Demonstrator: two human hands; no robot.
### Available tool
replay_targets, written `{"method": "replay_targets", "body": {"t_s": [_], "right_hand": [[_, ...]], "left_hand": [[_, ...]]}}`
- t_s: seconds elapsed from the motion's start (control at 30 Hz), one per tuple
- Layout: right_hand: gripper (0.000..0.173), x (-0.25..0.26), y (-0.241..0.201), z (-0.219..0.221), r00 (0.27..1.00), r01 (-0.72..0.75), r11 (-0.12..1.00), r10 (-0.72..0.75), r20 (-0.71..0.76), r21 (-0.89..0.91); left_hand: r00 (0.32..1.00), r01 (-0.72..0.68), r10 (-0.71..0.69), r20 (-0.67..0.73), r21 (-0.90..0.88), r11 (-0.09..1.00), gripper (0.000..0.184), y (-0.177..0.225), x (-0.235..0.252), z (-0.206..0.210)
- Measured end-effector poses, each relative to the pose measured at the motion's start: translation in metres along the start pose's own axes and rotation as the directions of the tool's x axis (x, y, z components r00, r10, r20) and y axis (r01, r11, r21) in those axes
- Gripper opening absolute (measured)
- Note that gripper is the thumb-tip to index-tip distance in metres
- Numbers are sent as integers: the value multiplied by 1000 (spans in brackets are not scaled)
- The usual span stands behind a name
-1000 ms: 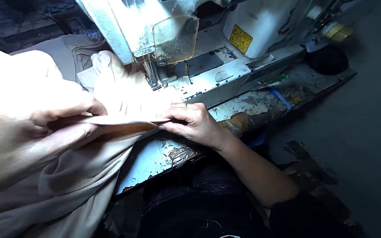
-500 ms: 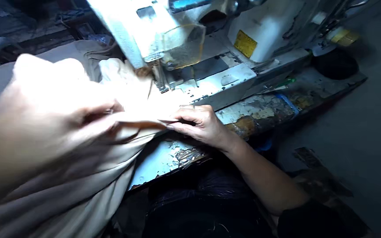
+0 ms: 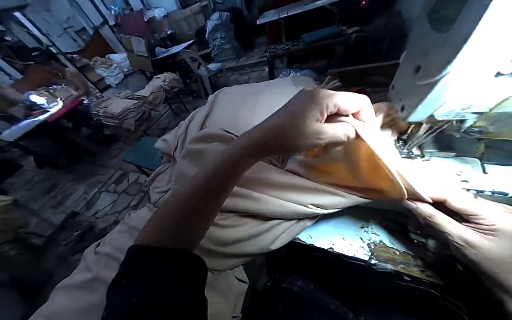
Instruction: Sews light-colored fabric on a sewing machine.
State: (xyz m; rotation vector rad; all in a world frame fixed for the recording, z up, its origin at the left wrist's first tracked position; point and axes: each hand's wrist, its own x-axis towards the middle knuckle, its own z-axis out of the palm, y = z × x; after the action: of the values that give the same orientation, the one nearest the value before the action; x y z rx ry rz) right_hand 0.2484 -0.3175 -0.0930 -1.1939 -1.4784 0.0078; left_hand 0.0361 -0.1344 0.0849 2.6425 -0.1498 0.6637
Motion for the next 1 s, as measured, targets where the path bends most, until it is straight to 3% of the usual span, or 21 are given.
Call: {"method": "replay_targets", "body": {"t_s": [0.23,0.33,0.4,0.47,0.5,0.57,0.63,0.77,0.87,0.93,1.0], "right_hand": [[23,1,3,1,1000,7,998,-7,1,58],[24,0,3,2,1000,-16,998,16,1,59],[26,0,2,0,1000,-25,999,25,9,29],[26,-1,2,1,999,-34,999,34,2,2],[25,-1,2,1,999,-42,999,42,0,2],[25,-1,2,2,999,-53,998,53,1,26],[23,1,2,4,998,-58,997,58,-3,59],[18,0,4,4,998,-60,995,60,-7,82],[14,-5,8,2,996,-86,990,86,2,108],[11,-7,14,3,996,-94,987,95,1,129],[9,-14,31,3,998,-55,990,57,-14,128]], "left_hand": [[999,-21,7,48,301,953,15,-3,0,-2],[984,163,-179,-8,463,871,20,-30,-8,0],[973,227,-201,-112,329,917,16,-44,-18,-6],[974,190,-173,-147,107,976,12,-30,-27,-12],[976,180,-168,-141,79,980,10,-17,-31,-15],[968,220,-184,-168,235,947,8,-6,-40,-19],[948,297,-232,-216,346,890,8,-21,-49,-12],[879,315,-303,-368,-28,949,12,-59,-59,42],[838,393,-441,-322,-205,896,22,-72,-66,98],[835,489,-513,-201,-157,858,25,-83,-73,129],[856,488,-496,-146,-92,868,22,-90,-75,138]]}}
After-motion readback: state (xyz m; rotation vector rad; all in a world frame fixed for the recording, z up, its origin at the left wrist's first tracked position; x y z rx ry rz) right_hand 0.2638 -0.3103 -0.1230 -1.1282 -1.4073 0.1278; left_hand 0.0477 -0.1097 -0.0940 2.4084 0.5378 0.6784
